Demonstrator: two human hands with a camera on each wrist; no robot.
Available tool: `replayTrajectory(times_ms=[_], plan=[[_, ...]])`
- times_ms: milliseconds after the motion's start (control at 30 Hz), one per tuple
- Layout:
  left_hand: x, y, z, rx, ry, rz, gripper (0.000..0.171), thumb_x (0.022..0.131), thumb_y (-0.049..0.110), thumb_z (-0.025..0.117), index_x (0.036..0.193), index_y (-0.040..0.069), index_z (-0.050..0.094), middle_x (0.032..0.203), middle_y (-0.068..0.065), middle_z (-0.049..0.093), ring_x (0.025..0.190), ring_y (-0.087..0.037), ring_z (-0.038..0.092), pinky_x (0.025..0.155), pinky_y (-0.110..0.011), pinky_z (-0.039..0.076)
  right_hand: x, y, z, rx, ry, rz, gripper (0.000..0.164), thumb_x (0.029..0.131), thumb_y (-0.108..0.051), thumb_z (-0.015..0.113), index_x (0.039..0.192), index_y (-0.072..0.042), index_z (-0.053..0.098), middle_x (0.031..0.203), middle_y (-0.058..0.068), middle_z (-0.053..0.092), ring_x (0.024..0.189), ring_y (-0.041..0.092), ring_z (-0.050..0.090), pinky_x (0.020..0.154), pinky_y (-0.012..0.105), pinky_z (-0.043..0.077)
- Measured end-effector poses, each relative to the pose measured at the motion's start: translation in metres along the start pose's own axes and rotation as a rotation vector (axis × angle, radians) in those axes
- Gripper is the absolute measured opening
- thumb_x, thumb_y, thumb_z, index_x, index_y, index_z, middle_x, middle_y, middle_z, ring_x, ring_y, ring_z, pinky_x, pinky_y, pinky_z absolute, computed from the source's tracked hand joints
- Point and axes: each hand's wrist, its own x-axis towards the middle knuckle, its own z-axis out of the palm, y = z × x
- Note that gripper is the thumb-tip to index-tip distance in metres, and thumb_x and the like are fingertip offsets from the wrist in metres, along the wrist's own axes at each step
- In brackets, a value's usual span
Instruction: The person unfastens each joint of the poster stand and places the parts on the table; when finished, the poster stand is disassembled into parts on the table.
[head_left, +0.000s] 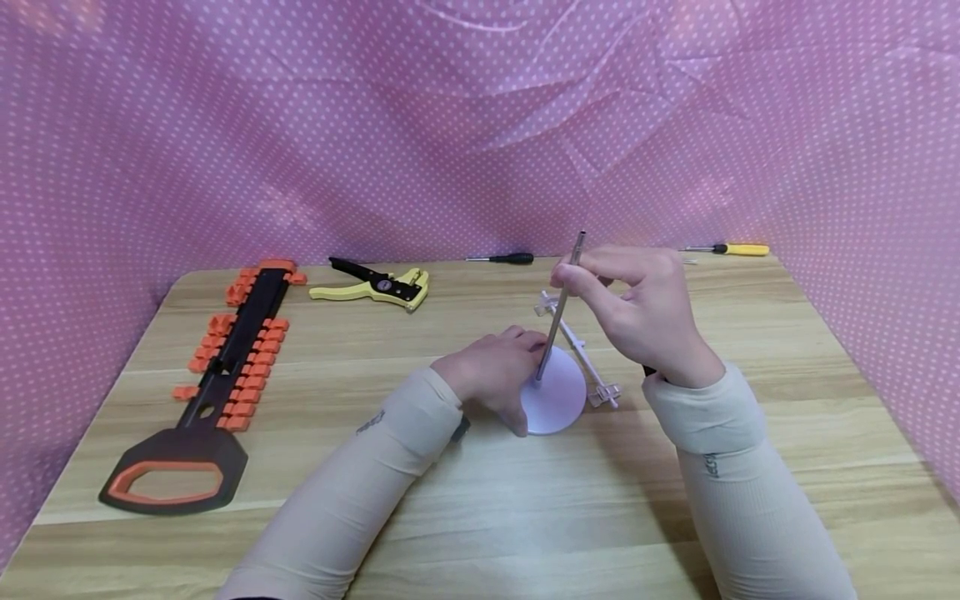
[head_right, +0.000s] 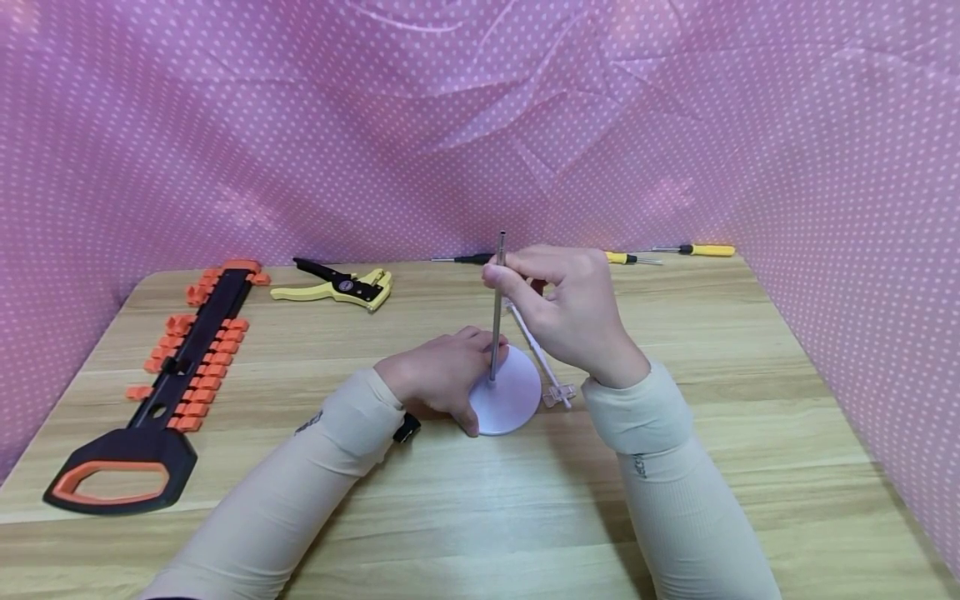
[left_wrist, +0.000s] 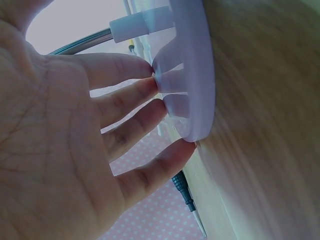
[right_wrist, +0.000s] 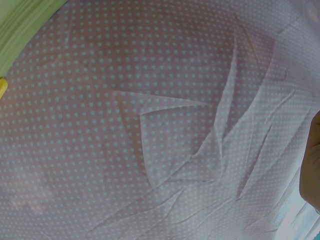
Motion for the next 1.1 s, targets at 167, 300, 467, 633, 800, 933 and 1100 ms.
replayTrajectory(times_ms=[167,300,467,633,800,933,1100], plan=[[0.0008,-0.0004,0.0004,0.004,-0.001,0.003,0.111,0.059,0.052,0.085,0.149,0.013,0.033,0.159,0.001,0.026,0.144,-0.019,0.026,0.116,-0.042,0.036,-0.0002,-0.0009,-0.0005,0.006,0.003,-0.013,0.015,0.085,-0.009,0.070,0.076,-0.019,0.078,0.074,-0.003,0.075,0.057,0.002,0.059,0.056,0.013,0.047],[0.0008,-0.0010,0.0009,0.007,0.001,0.004,0.112,0.059,0.052,0.084,0.150,0.014,0.031,0.159,0.001,0.026,0.145,-0.019,0.026,0.116,-0.042,0.037,-0.0003,-0.0014,-0.0005,0.003,0.009,-0.018,0.015,0.084,-0.009,0.071,0.075,-0.019,0.078,0.072,-0.004,0.074,0.056,0.000,0.057,0.055,0.013,0.045],[0.0008,-0.0011,0.0010,-0.002,0.003,0.001,0.111,0.059,0.052,0.084,0.150,0.015,0.031,0.159,0.002,0.026,0.145,-0.019,0.026,0.116,-0.042,0.036,0.0001,-0.0016,-0.0001,0.019,0.015,-0.032,0.013,0.084,-0.008,0.071,0.076,-0.015,0.078,0.073,-0.002,0.074,0.057,-0.001,0.055,0.055,0.013,0.045],[0.0009,-0.0006,0.0006,-0.003,0.005,0.000,0.112,0.059,0.051,0.085,0.150,0.015,0.031,0.158,0.001,0.027,0.144,-0.018,0.027,0.116,-0.041,0.037,0.0005,-0.0015,0.0007,0.018,0.026,-0.046,0.011,0.083,-0.007,0.072,0.076,-0.013,0.078,0.073,0.000,0.075,0.058,-0.001,0.057,0.056,0.012,0.046],[0.0005,-0.0002,0.0003,-0.009,0.003,-0.005,0.112,0.058,0.050,0.085,0.150,0.015,0.031,0.158,0.001,0.027,0.143,-0.018,0.027,0.116,-0.042,0.037,0.0004,-0.0008,0.0009,0.007,0.030,-0.047,0.011,0.083,-0.008,0.072,0.077,-0.014,0.078,0.074,0.000,0.075,0.059,-0.002,0.058,0.057,0.012,0.047],[0.0000,-0.0007,0.0002,-0.008,0.007,0.000,0.111,0.058,0.050,0.085,0.150,0.015,0.032,0.158,0.002,0.028,0.143,-0.018,0.027,0.116,-0.042,0.037,0.0005,-0.0009,0.0012,0.007,0.031,-0.045,0.011,0.083,-0.008,0.072,0.076,-0.014,0.078,0.073,0.000,0.075,0.058,-0.002,0.058,0.057,0.012,0.046],[0.0000,-0.0012,0.0008,-0.005,0.010,0.002,0.111,0.058,0.051,0.085,0.150,0.015,0.033,0.158,0.002,0.027,0.144,-0.018,0.027,0.116,-0.043,0.036,0.0007,-0.0012,0.0016,0.009,0.033,-0.044,0.011,0.083,-0.007,0.072,0.076,-0.013,0.078,0.072,0.000,0.074,0.057,-0.001,0.056,0.055,0.012,0.045]])
